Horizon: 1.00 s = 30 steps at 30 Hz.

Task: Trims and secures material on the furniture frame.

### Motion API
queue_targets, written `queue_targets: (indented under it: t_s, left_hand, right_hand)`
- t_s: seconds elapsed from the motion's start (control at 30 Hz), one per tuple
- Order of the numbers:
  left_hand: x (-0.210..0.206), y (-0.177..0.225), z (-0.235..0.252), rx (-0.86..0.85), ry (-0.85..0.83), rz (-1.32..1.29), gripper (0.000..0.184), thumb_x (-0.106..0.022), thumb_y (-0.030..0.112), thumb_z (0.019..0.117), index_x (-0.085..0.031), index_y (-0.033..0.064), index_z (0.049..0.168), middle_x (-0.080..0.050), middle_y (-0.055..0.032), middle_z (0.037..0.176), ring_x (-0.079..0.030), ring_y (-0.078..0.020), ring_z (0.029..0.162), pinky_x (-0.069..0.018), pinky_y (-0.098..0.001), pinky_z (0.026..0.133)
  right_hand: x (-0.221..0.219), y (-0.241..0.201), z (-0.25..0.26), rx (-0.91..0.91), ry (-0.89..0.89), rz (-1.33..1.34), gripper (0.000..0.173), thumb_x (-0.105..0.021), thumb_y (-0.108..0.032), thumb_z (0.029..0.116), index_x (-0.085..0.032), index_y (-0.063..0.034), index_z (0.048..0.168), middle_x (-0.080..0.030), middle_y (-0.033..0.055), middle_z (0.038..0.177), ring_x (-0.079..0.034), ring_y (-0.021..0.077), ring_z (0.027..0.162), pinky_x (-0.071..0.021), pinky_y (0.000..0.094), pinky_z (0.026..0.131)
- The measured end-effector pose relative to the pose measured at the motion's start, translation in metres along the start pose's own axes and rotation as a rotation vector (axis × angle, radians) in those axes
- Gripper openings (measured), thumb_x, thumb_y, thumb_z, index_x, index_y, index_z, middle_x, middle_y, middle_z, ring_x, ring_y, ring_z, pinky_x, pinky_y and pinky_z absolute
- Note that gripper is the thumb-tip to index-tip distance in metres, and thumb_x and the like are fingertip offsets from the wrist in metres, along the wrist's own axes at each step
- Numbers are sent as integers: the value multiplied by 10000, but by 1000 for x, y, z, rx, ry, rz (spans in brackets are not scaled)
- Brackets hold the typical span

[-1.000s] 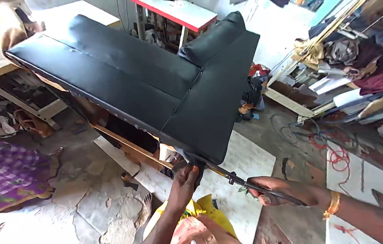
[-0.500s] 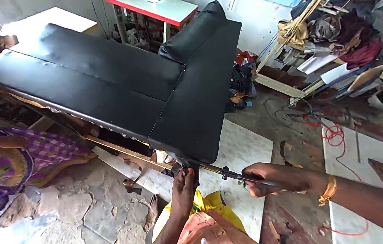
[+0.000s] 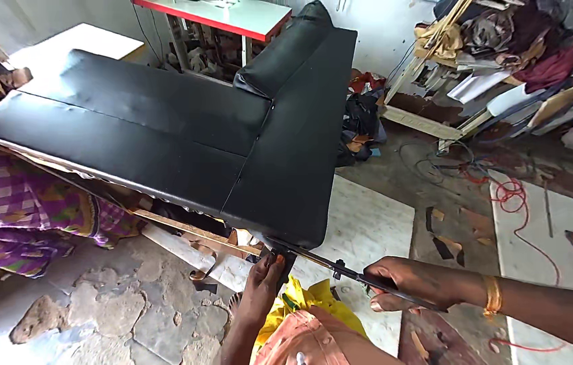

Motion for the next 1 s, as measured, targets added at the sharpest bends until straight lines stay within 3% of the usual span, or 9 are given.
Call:
queue_targets:
  t_s: [0.1, 0.23, 0.43, 0.57, 0.7, 0.8, 0.9, 0.93, 1.0]
  left_hand:
    - [1, 6, 1, -14, -44, 81, 299, -428, 211, 1085, -639, 25, 983, -617, 5, 768, -586, -79, 690, -504, -253, 667]
    - [2, 5, 1, -29, -54, 142, 308, -440, 253, 1088, -635, 41, 981, -607, 7, 768, -582, -80, 688, -502, -257, 668]
    - [16, 9, 6, 26, -145, 184, 274, -457, 238, 1073, -646, 43, 1039, -637, 24, 819, -607, -61, 721, -524, -250, 685]
    - [61, 11, -10, 168, -107, 205, 247, -491, 227, 1037, -682, 72, 1038, -656, 53, 827, -608, -35, 713, -528, -229, 668]
    - [50, 16, -15, 181, -360, 181, 286, -450, 316, 1082, -641, 121, 997, -661, 69, 840, -616, -28, 769, -520, -238, 732]
    - [56, 27, -15, 10, -244, 328, 290, -510, 352, 1054, -681, 119, 1028, -665, 66, 1017, -616, -9, 947, -526, -256, 863]
    - [54, 20, -21, -227, -49, 530, 439, -493, 464, 1009, -784, 138, 958, -495, -67, 1504, -399, -233, 1410, -341, -491, 1157]
    - [49, 17, -22, -292, -13, 497, 453, -478, 452, 1016, -780, 129, 913, -475, -88, 1536, -375, -260, 1444, -321, -499, 1178]
    - [40, 10, -22, -384, 36, 353, 447, -466, 406, 1041, -736, 72, 919, -618, -102, 1379, -534, -210, 1327, -445, -424, 1112]
  right_hand:
    - [-2, 0, 6, 6, 11, 64, 528, -775, -646, 795, -583, -161, 878, -558, -38, 663, -558, 68, 508, -489, 227, 475]
    - [-9, 2, 9, -13, 47, 100, 590, -814, -698, 710, -596, -169, 855, -570, -37, 638, -566, 77, 484, -499, 244, 452]
    - [-11, 0, 0, -6, 21, -21, 415, -759, -529, 863, -604, -144, 865, -596, -13, 629, -598, 98, 484, -522, 261, 462]
    - [-11, 41, -27, 73, 35, -94, 442, -756, -538, 845, -647, -110, 847, -586, -13, 633, -579, 108, 525, -489, 317, 490]
    - [-23, 62, -43, 51, 86, -130, 534, -734, -644, 836, -632, -121, 865, -561, -13, 645, -553, 113, 543, -470, 327, 515]
    - [-38, 54, -26, 157, 105, -31, 563, -727, -687, 822, -622, -141, 907, -569, -29, 671, -544, 85, 550, -467, 289, 502]
    - [-45, 52, -17, 202, 113, -5, 619, -719, -750, 778, -622, -158, 927, -544, -42, 691, -518, 78, 585, -436, 283, 526]
    - [-46, 50, -15, 198, 109, -1, 638, -709, -772, 768, -623, -163, 935, -545, -44, 697, -518, 76, 589, -436, 279, 528]
    - [-45, 41, -11, 165, 102, 15, 663, -698, -797, 753, -617, -170, 955, -549, -41, 710, -522, 80, 586, -446, 278, 531]
Point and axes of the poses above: each hand's wrist, its own z-axis towards the middle knuckle, its own x-axis out of the back of the hand, y = z × x, the point moved 5 cm from there along z, towards the middle knuckle
